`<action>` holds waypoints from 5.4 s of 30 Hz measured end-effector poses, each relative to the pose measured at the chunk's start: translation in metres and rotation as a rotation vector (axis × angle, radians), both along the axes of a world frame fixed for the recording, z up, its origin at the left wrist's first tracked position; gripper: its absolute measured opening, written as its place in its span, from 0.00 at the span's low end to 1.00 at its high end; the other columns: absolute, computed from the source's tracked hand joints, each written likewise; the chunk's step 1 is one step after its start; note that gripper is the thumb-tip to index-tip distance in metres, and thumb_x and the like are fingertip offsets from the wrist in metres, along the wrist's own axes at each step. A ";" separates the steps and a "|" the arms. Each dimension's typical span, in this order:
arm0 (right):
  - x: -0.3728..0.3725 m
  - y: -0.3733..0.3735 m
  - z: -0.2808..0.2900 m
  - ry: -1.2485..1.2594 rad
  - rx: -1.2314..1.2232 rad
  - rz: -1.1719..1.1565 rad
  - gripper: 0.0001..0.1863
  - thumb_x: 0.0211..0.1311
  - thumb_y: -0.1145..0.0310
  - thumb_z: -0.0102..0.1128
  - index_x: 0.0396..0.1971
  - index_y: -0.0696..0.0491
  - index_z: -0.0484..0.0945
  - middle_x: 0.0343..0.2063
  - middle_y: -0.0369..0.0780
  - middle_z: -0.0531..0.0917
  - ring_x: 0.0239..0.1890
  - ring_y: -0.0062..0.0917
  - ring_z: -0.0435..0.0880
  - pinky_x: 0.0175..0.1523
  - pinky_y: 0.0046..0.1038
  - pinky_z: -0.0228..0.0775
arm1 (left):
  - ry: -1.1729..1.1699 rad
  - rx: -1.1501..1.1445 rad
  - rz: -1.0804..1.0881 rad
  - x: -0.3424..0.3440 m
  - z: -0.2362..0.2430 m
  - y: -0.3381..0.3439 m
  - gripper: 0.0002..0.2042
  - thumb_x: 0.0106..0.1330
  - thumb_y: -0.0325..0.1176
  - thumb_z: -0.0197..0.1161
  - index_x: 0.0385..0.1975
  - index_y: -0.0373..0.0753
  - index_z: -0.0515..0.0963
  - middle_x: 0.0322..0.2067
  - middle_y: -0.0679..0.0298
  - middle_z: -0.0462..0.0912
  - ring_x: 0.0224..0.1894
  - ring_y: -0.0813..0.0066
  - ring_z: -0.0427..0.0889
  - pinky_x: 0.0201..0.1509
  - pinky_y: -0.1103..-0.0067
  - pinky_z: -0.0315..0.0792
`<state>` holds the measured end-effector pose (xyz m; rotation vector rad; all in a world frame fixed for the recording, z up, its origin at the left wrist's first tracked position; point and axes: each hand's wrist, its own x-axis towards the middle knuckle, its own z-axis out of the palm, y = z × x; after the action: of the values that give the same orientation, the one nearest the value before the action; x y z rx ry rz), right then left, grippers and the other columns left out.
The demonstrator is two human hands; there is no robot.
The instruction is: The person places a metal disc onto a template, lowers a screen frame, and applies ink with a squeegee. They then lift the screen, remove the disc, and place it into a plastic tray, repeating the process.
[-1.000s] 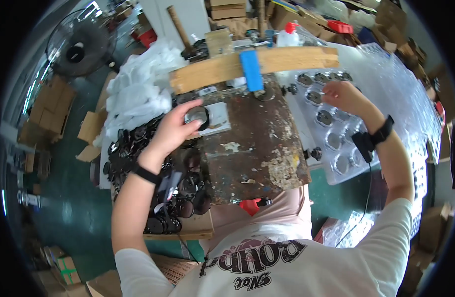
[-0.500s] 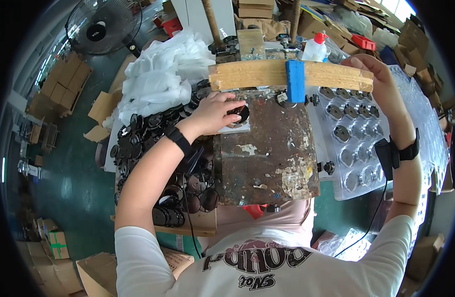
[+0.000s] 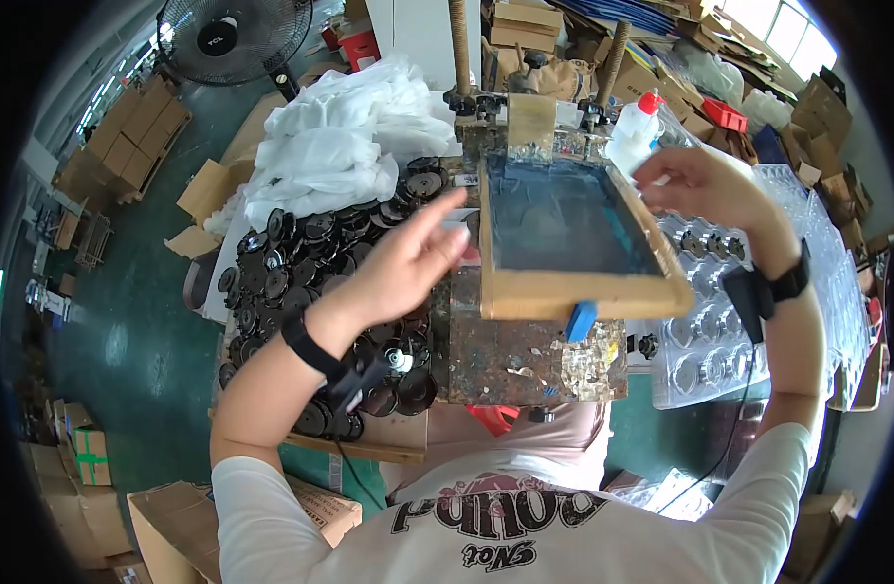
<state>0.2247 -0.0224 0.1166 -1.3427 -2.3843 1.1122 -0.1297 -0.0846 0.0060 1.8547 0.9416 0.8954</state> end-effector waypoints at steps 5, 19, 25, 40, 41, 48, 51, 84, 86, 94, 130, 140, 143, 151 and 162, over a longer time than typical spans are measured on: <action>-0.075 0.031 -0.026 -0.081 0.634 0.005 0.20 0.51 0.65 0.65 0.44 0.54 0.75 0.33 0.41 0.79 0.37 0.27 0.78 0.42 0.26 0.72 | 0.107 -0.172 -0.003 0.020 -0.017 -0.035 0.34 0.64 0.39 0.58 0.65 0.36 0.48 0.28 0.60 0.80 0.27 0.72 0.77 0.35 0.80 0.71; -0.104 -0.017 -0.082 -0.062 0.691 0.279 0.12 0.45 0.71 0.64 0.32 0.55 0.77 0.26 0.43 0.77 0.33 0.38 0.77 0.39 0.34 0.70 | 0.326 -0.117 -0.040 0.017 -0.041 -0.032 0.37 0.64 0.40 0.55 0.65 0.35 0.41 0.27 0.55 0.80 0.28 0.60 0.80 0.34 0.71 0.72; -0.111 -0.001 -0.057 -0.232 0.567 0.174 0.15 0.44 0.70 0.66 0.35 0.56 0.78 0.28 0.43 0.77 0.32 0.37 0.77 0.39 0.32 0.70 | 0.346 -0.102 0.013 0.019 -0.036 -0.032 0.35 0.63 0.37 0.59 0.65 0.38 0.46 0.28 0.60 0.80 0.28 0.71 0.79 0.34 0.77 0.72; 0.110 0.085 -0.114 0.614 -0.472 -0.228 0.14 0.56 0.66 0.62 0.38 0.59 0.77 0.31 0.35 0.80 0.33 0.21 0.78 0.39 0.25 0.72 | -0.017 0.244 -0.162 -0.013 0.046 -0.012 0.21 0.66 0.40 0.54 0.58 0.42 0.64 0.40 0.57 0.78 0.39 0.71 0.77 0.45 0.76 0.72; 0.084 0.072 -0.117 0.098 -0.147 -0.191 0.14 0.55 0.64 0.62 0.37 0.58 0.77 0.31 0.37 0.80 0.34 0.22 0.78 0.40 0.25 0.71 | 0.182 0.265 -0.091 -0.026 0.039 -0.010 0.21 0.66 0.40 0.55 0.57 0.41 0.65 0.40 0.57 0.79 0.40 0.68 0.78 0.46 0.74 0.72; -0.108 0.032 -0.119 -0.257 0.194 0.044 0.22 0.50 0.56 0.64 0.40 0.57 0.75 0.37 0.46 0.80 0.39 0.35 0.79 0.45 0.31 0.70 | 1.604 0.039 0.274 -0.081 0.009 -0.007 0.23 0.53 0.54 0.62 0.37 0.38 0.79 0.38 0.58 0.80 0.43 0.60 0.78 0.45 0.68 0.71; -0.151 0.025 -0.140 -0.161 0.520 0.061 0.23 0.50 0.55 0.62 0.40 0.57 0.75 0.38 0.49 0.79 0.40 0.38 0.78 0.46 0.33 0.70 | 1.650 0.007 0.263 -0.095 -0.015 -0.008 0.24 0.49 0.55 0.64 0.34 0.39 0.80 0.33 0.59 0.81 0.43 0.60 0.78 0.44 0.68 0.70; 0.103 -0.069 -0.108 -0.372 0.123 -0.274 0.15 0.50 0.65 0.65 0.35 0.58 0.77 0.29 0.40 0.82 0.34 0.26 0.80 0.41 0.26 0.73 | 0.050 -0.302 0.002 0.001 -0.011 0.079 0.13 0.60 0.29 0.62 0.43 0.36 0.74 0.32 0.67 0.81 0.34 0.82 0.78 0.36 0.85 0.71; 0.087 -0.065 -0.092 -0.355 0.163 -0.303 0.14 0.52 0.66 0.64 0.36 0.58 0.77 0.30 0.40 0.82 0.34 0.26 0.81 0.41 0.26 0.73 | 0.129 -0.213 -0.009 0.012 -0.020 0.094 0.12 0.59 0.30 0.62 0.42 0.36 0.75 0.32 0.65 0.81 0.34 0.79 0.79 0.37 0.82 0.72; 0.047 -0.046 -0.043 -0.211 0.263 -0.355 0.12 0.55 0.71 0.60 0.38 0.59 0.76 0.33 0.38 0.81 0.37 0.21 0.79 0.41 0.25 0.72 | 0.583 0.409 -0.004 0.034 -0.050 0.096 0.15 0.57 0.40 0.62 0.41 0.39 0.78 0.35 0.61 0.80 0.41 0.62 0.77 0.46 0.72 0.71; -0.116 0.041 -0.062 -0.350 0.635 0.111 0.13 0.48 0.71 0.63 0.36 0.54 0.78 0.34 0.42 0.79 0.37 0.36 0.79 0.40 0.30 0.72 | 0.236 -0.244 -0.028 0.014 -0.050 -0.010 0.36 0.62 0.40 0.60 0.64 0.33 0.50 0.31 0.58 0.80 0.29 0.72 0.78 0.36 0.79 0.72; -0.104 -0.020 -0.069 -0.195 0.551 0.296 0.14 0.45 0.69 0.63 0.35 0.56 0.78 0.29 0.43 0.78 0.35 0.39 0.77 0.41 0.34 0.71 | 0.221 -0.247 -0.049 0.012 -0.052 -0.007 0.36 0.61 0.41 0.60 0.63 0.32 0.50 0.30 0.58 0.80 0.30 0.70 0.79 0.36 0.78 0.72; -0.104 -0.013 -0.061 -0.217 0.536 0.301 0.14 0.46 0.69 0.63 0.36 0.56 0.78 0.29 0.44 0.78 0.35 0.38 0.78 0.41 0.33 0.71 | 0.202 -0.253 -0.051 0.013 -0.051 -0.006 0.35 0.61 0.41 0.61 0.63 0.32 0.51 0.30 0.58 0.80 0.31 0.69 0.79 0.37 0.78 0.72; -0.049 0.076 -0.043 -0.091 0.516 -0.131 0.21 0.53 0.70 0.61 0.49 0.54 0.73 0.35 0.41 0.80 0.33 0.21 0.80 0.39 0.24 0.73 | 0.070 -0.198 -0.112 0.013 0.001 -0.008 0.31 0.65 0.40 0.57 0.64 0.35 0.53 0.34 0.61 0.80 0.32 0.77 0.76 0.38 0.81 0.71; 0.008 0.038 -0.085 -0.455 0.363 -0.035 0.15 0.55 0.60 0.60 0.33 0.57 0.78 0.29 0.43 0.81 0.34 0.29 0.79 0.43 0.30 0.71 | -0.225 0.115 -0.064 -0.001 0.031 -0.003 0.23 0.67 0.41 0.54 0.58 0.39 0.63 0.45 0.61 0.76 0.36 0.80 0.74 0.40 0.82 0.70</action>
<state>0.2330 0.0158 0.0321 -1.6200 -2.6752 0.3536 -0.1309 -0.0875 0.0367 1.8235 0.7014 1.1122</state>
